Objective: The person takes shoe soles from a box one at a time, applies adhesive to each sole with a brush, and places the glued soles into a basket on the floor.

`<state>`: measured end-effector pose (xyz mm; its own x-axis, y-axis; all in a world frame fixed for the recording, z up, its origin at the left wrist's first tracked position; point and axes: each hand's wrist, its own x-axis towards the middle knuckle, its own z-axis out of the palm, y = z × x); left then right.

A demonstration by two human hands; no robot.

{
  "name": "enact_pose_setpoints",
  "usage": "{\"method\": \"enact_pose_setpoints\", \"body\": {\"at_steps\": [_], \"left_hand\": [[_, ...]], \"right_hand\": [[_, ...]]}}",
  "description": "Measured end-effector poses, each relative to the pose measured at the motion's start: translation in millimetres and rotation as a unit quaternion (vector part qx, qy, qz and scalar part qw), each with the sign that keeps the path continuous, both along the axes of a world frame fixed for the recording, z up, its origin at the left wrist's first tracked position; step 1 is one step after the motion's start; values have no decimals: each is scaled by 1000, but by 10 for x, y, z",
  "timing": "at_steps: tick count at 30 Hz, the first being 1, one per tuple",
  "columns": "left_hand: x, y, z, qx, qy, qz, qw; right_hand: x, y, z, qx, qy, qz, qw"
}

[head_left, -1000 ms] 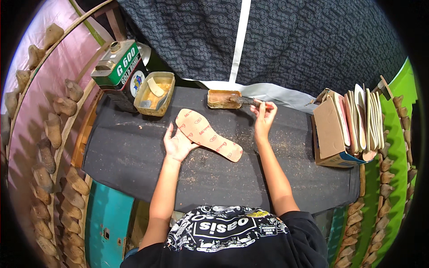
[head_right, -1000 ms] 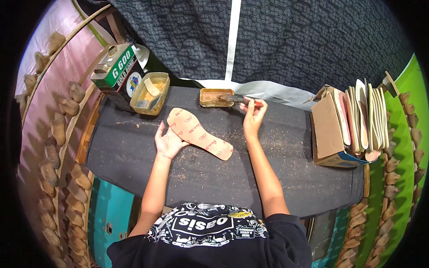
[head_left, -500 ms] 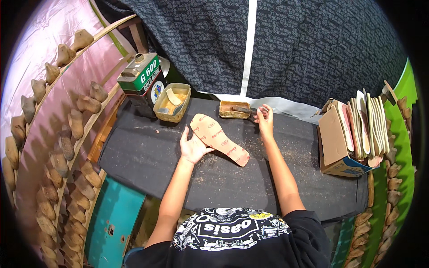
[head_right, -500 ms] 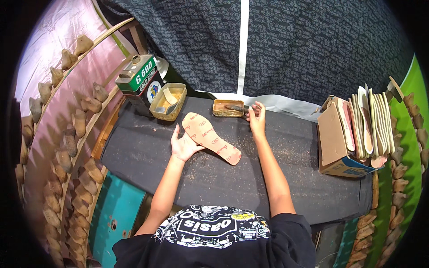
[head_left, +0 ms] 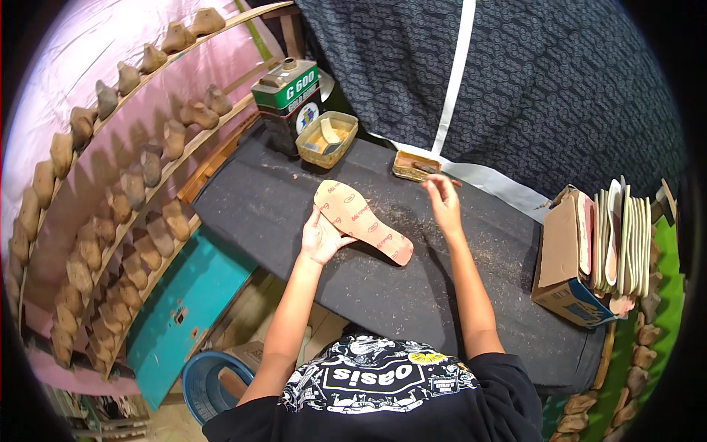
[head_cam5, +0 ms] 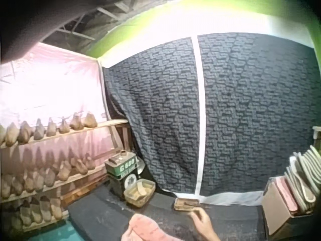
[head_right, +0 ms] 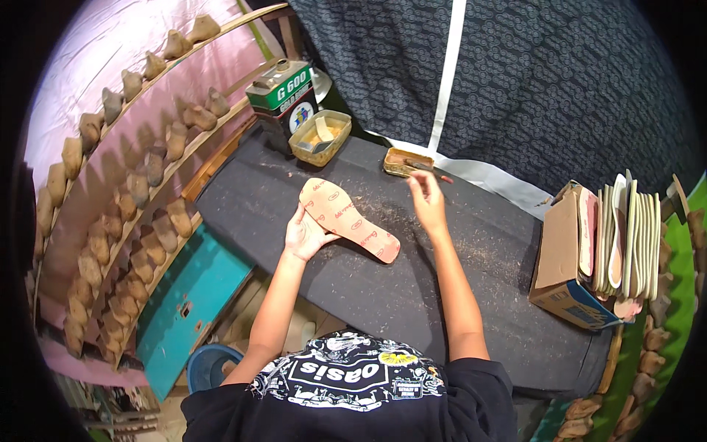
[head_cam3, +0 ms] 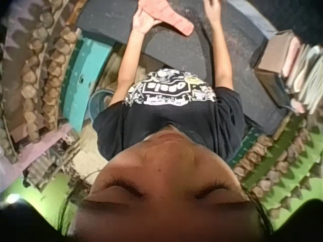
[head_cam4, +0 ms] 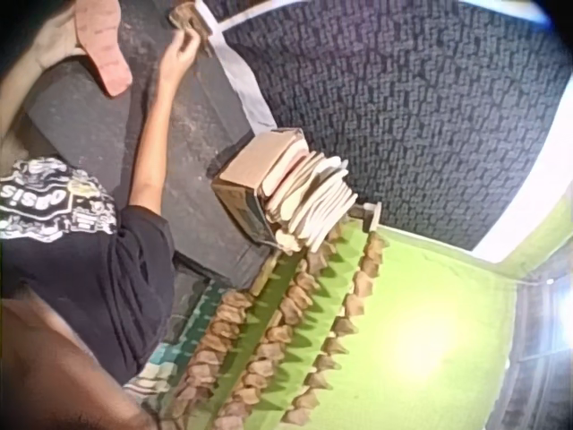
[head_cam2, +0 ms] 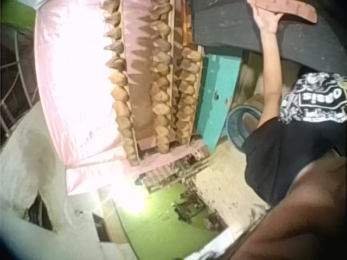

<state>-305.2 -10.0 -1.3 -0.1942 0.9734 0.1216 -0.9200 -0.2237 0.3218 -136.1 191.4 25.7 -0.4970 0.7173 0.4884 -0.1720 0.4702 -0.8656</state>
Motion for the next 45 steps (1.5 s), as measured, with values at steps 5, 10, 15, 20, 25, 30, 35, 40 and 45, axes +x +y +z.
{"method": "enact_pose_setpoints", "body": {"at_steps": [5, 10, 15, 20, 25, 30, 35, 40, 45], "left_hand": [[197, -398, 59, 8, -8, 49, 999], [374, -895, -2, 15, -36, 103, 994], [569, -1550, -13, -12, -40, 190, 981], [765, -2296, -64, -52, -19, 270, 961], [1014, -3045, -263, -89, -41, 349, 932], [1308, -3807, -542, -118, -36, 421, 899], [1492, -4436, -811, -140, -43, 463, 874], [1499, -5181, -1109, -163, -62, 465, 868], [1195, -5747, -1364, -243, -80, 456, 853]], "right_hand": [[-113, -402, 89, -138, -200, 269, 932], [-370, -874, 22, -80, -237, 361, 899], [-679, -1474, 26, -120, -248, 519, 809], [-992, -2123, -71, -198, -305, 620, 695], [-1230, -2897, -238, -203, -355, 697, 588], [-1387, -3745, -593, -208, -395, 739, 504], [-1444, -4497, -952, -165, -423, 765, 457], [-1491, -5238, -1255, -149, -457, 765, 428], [-1621, -5833, -1754, -237, -461, 714, 471]]}}
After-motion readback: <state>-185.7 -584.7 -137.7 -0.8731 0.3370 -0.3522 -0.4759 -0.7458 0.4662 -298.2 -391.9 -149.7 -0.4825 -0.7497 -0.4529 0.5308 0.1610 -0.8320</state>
